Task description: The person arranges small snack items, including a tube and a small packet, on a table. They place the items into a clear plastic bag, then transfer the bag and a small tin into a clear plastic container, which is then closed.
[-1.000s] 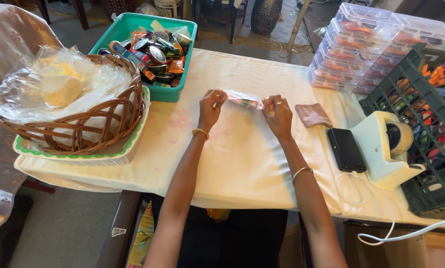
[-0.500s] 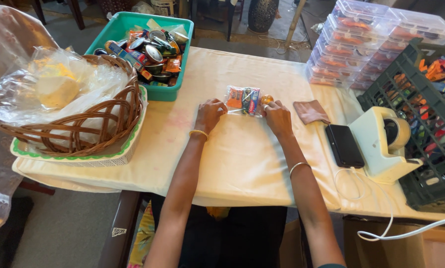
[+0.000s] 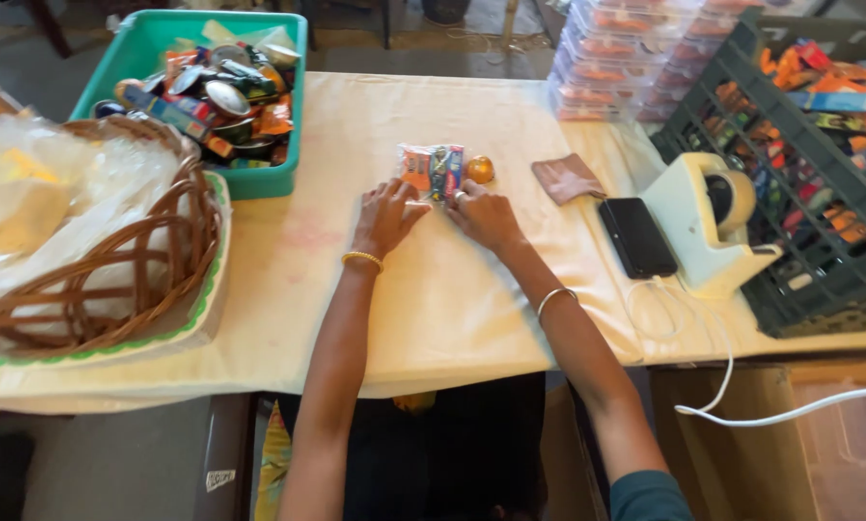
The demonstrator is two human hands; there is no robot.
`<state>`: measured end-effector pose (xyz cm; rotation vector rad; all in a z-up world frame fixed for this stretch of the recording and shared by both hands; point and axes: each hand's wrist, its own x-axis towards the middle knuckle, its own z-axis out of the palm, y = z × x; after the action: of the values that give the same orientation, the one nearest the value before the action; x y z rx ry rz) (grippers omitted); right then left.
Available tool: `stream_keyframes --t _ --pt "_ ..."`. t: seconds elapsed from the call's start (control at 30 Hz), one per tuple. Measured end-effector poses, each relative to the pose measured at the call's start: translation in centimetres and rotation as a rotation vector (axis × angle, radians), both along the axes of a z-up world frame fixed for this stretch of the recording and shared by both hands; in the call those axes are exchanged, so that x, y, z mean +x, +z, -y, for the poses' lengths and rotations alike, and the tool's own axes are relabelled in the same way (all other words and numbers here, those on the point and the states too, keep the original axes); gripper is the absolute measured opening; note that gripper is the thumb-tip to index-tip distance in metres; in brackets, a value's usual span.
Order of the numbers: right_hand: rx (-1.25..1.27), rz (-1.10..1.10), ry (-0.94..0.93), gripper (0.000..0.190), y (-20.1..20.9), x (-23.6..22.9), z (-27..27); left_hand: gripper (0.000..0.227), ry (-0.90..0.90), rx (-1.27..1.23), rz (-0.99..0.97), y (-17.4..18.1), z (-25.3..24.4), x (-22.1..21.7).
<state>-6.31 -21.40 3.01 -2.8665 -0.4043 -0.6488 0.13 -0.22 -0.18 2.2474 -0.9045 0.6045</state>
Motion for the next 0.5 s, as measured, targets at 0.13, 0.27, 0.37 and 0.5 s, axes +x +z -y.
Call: stream_keyframes --t 0.13,0.27,0.37,0.5 --pt "-0.085 0.170 0.051 0.019 0.4 -1.5 -0.4 0.031 0.013 0.009 -0.058 -1.3 0.0 0.8" --pt "-0.150 0.262 0.304 0.015 4.3 -8.8 -3.1 0.030 0.007 -0.027 -0.057 -1.3 0.0 1.0" --pt "-0.162 0.064 0.530 0.031 9.2 -18.1 -4.8 0.030 0.001 -0.048 -0.042 -1.7 0.0 1.1" --pt "-0.035 -0.436 0.971 0.056 16.6 -29.0 -3.2 0.028 0.006 -0.044 -0.047 -2.7 0.2 0.5"
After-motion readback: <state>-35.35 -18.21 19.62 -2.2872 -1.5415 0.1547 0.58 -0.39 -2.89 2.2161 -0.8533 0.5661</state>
